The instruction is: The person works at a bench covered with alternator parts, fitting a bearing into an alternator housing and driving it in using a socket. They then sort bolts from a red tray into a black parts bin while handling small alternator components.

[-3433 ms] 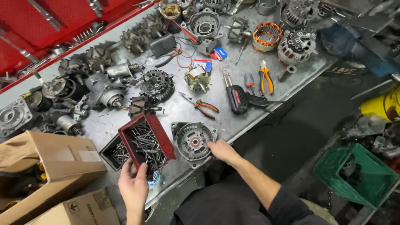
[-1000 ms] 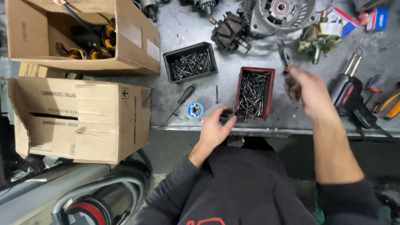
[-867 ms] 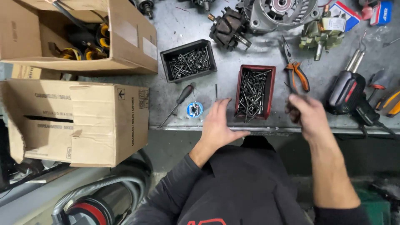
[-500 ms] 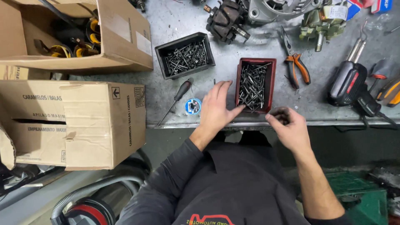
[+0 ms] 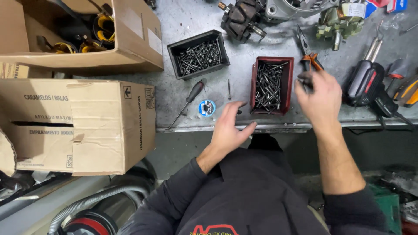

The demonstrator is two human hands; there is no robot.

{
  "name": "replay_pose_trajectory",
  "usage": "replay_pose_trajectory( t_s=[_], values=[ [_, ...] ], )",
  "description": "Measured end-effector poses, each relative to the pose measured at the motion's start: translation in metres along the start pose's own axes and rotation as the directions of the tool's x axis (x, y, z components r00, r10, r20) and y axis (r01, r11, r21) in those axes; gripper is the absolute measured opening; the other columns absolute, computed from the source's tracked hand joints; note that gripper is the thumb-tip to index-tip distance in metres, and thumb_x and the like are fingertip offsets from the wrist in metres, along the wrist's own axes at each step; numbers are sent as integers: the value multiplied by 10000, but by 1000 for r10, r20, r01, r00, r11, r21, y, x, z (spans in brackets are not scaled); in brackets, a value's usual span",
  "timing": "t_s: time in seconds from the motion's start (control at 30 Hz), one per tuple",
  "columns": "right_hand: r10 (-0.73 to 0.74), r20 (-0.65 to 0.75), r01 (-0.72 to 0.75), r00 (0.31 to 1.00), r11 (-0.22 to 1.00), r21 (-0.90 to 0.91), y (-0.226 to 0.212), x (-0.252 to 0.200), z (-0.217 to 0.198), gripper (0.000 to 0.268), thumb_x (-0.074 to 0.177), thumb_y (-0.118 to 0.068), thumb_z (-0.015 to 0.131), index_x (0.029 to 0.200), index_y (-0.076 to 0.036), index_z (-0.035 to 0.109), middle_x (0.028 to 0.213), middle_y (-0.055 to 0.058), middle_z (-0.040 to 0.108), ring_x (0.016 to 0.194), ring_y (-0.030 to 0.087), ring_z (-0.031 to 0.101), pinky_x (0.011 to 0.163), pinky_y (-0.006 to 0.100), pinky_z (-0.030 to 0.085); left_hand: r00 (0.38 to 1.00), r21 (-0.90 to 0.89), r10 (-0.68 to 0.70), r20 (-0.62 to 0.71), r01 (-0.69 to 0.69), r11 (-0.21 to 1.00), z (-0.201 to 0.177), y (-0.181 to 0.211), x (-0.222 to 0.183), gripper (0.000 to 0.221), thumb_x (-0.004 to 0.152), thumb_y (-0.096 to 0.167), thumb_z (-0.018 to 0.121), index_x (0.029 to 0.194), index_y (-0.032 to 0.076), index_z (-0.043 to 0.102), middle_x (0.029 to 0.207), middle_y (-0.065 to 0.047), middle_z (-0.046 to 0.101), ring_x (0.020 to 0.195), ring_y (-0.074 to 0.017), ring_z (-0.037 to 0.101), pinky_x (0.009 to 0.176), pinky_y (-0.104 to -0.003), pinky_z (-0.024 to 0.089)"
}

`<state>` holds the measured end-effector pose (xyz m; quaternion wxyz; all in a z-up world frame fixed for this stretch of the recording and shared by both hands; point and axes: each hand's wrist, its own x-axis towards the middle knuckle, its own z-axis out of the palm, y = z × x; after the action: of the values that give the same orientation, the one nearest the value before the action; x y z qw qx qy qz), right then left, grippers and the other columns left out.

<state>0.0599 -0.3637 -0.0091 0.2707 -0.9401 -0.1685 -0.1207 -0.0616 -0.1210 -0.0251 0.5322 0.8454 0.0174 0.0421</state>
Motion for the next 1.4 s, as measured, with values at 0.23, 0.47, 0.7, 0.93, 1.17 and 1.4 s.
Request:
replay_pose_trajectory(
  t_s=[0.23, 0.47, 0.7, 0.93, 1.17, 1.4],
  values=[
    [72, 79, -59, 994, 986, -156, 2, 19, 23, 192, 926, -256, 806, 1052, -114, 777, 1147, 158, 639, 1116, 413, 562, 941, 511, 491, 1000, -71, -13, 11, 13, 997, -17, -7, -17, 492, 844, 225, 804, 1257, 30, 621, 1209, -141, 679, 1063, -285, 701, 905, -368, 572],
    [-188, 335, 361, 923, 725, -587, -18, 31, 46, 118, 867, -269, 715, 841, -182, 790, 1183, 77, 617, 1280, 324, 512, 1108, 688, 318, 995, -148, -65, 70, 75, 986, -26, -10, -22, 371, 852, 222, 795, 1153, 38, 679, 1008, -113, 746, 869, -239, 758, 753, -327, 599],
    [-136, 404, 406, 905, 565, -719, -9, 28, 76, 173, 849, -254, 646, 821, -193, 806, 1178, 35, 638, 1204, 295, 529, 1076, 639, 311, 997, -179, -37, 67, 49, 983, -22, -17, -24, 310, 860, 206, 790, 1111, 46, 704, 1012, -119, 757, 894, -249, 769, 770, -331, 600],
    [-43, 358, 303, 933, 631, -714, -37, 19, 10, 168, 909, -242, 671, 811, -171, 788, 1142, 53, 638, 1198, 282, 511, 1066, 611, 324, 1000, -168, 21, 19, -17, 986, -33, -16, -27, 271, 871, 181, 795, 1091, 47, 712, 1014, -121, 756, 927, -262, 761, 803, -341, 594],
    [107, 111, -144, 988, 895, 423, -27, -21, -16, 168, 945, -101, 814, 1090, -35, 760, 1089, 46, 624, 940, 121, 566, 811, 277, 463, 999, -272, -41, 20, 45, 961, -35, 10, -6, 228, 878, 159, 790, 1058, 41, 716, 969, -87, 758, 849, -193, 755, 768, -298, 589],
    [60, 36, -69, 998, 788, 612, -55, -45, -21, 185, 898, -3, 828, 1066, -26, 755, 1083, 50, 626, 850, 83, 567, 740, 209, 459, 981, -317, 191, -24, -189, 930, -29, 56, 14, 211, 929, 138, 774, 1118, 58, 727, 1071, -86, 743, 988, -204, 738, 863, -300, 581]
  ],
)
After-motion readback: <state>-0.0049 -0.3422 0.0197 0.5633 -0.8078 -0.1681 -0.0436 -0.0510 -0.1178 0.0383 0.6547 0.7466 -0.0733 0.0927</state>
